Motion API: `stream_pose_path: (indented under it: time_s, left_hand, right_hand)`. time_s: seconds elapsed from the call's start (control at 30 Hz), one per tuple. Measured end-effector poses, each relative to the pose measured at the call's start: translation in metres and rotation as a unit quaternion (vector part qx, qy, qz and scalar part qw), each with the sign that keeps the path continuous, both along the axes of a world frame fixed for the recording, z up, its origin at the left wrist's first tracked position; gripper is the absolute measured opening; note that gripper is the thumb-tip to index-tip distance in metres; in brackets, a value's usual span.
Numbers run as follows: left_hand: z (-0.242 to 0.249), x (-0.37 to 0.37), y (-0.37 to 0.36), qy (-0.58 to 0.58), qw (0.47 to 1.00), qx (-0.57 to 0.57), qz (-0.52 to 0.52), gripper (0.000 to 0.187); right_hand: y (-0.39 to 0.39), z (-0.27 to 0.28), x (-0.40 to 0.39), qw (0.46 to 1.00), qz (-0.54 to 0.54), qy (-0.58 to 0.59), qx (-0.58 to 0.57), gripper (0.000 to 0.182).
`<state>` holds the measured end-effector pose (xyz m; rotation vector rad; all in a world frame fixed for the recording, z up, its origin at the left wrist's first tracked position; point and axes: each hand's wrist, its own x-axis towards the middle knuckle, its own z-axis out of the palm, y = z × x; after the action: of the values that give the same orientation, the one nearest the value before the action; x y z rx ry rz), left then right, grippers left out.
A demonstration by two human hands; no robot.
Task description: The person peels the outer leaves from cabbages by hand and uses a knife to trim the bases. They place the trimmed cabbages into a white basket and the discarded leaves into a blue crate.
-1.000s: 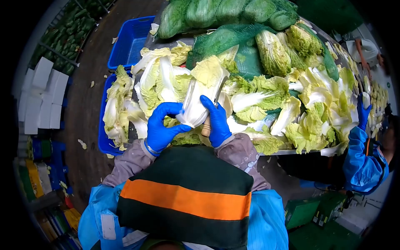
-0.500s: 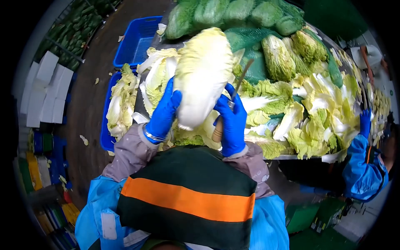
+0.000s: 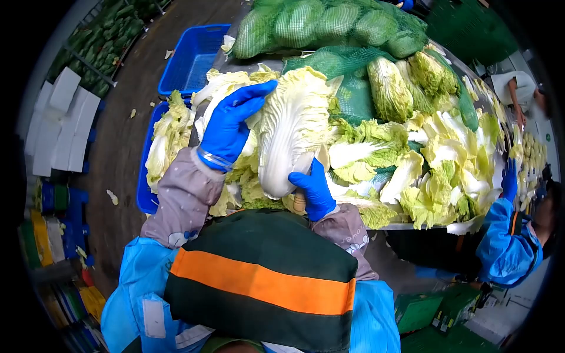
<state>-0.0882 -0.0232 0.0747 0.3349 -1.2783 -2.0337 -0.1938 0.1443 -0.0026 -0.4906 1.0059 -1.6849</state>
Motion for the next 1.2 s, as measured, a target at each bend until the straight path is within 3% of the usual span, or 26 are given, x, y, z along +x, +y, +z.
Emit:
stream_pose_path:
  time_s: [0.13, 0.23, 0.37, 0.53, 0.57, 0.63, 0.73, 0.83, 0.9, 0.93, 1.0, 1.07, 1.1, 1.17, 1.2]
  left_hand:
    - [0.004, 0.004, -0.007, 0.032, 0.998, 0.034, 0.042, 0.03]
    - [0.017, 0.003, -0.022, -0.047, 0.996, 0.066, -0.023, 0.033]
    - [0.04, 0.015, -0.01, -0.152, 0.978, -0.113, 0.086, 0.03]
    - [0.01, 0.033, -0.014, 0.035, 0.993, 0.085, 0.069, 0.026]
    - [0.006, 0.038, -0.017, 0.057, 0.995, 0.048, 0.062, 0.018]
    - [0.027, 0.039, -0.004, -0.004, 0.982, -0.113, 0.15, 0.015]
    - [0.043, 0.043, 0.008, 0.075, 0.981, -0.161, 0.071, 0.014]
    - [0.034, 0.061, -0.002, 0.096, 0.987, 0.127, 0.028, 0.013]
    - [0.026, 0.075, -0.001, 0.083, 0.994, 0.072, -0.007, 0.023]
    - [0.01, 0.088, -0.02, 0.095, 0.968, 0.101, -0.209, 0.024]
    - [0.012, 0.1, -0.029, -0.067, 0.933, -0.065, -0.347, 0.025]
    - [0.026, 0.098, -0.007, -0.329, 0.891, -0.083, -0.3, 0.027]
    - [-0.008, 0.099, 0.004, -0.332, 0.906, -0.075, -0.253, 0.025]
    - [-0.037, 0.092, 0.011, -0.386, 0.89, -0.029, -0.239, 0.023]
    - [-0.055, 0.089, 0.012, -0.395, 0.887, -0.039, -0.235, 0.024]
  right_hand:
    - [0.002, 0.009, -0.008, 0.996, 0.053, 0.071, 0.023, 0.072]
    - [0.0, 0.027, -0.006, 0.99, 0.096, 0.094, 0.052, 0.078]
    - [-0.004, 0.021, -0.004, 0.989, 0.074, 0.109, 0.074, 0.082]
    - [-0.006, 0.02, -0.004, 0.985, 0.051, 0.156, 0.059, 0.083]
    - [-0.008, 0.013, -0.003, 0.982, 0.051, 0.179, 0.04, 0.082]
    - [-0.012, 0.011, 0.001, 0.982, 0.033, 0.176, 0.058, 0.08]
    - [-0.016, 0.015, 0.0, 0.981, 0.033, 0.15, 0.117, 0.071]
    - [-0.017, 0.005, 0.001, 0.998, -0.052, -0.009, 0.03, 0.057]
    - [-0.012, 0.006, -0.001, 0.996, -0.049, -0.067, 0.013, 0.057]
    - [-0.011, 0.005, -0.002, 0.996, -0.052, -0.077, 0.012, 0.058]
    - [-0.009, 0.002, -0.003, 0.99, -0.073, -0.116, 0.032, 0.06]
    - [-0.007, 0.005, -0.008, 0.964, -0.068, -0.254, 0.03, 0.06]
    - [-0.007, 0.006, -0.01, 0.945, -0.062, -0.32, 0.028, 0.06]
    - [-0.007, -0.006, -0.012, 0.989, -0.033, -0.137, 0.051, 0.065]
    - [-0.007, -0.009, -0.009, 0.991, -0.021, -0.121, 0.049, 0.066]
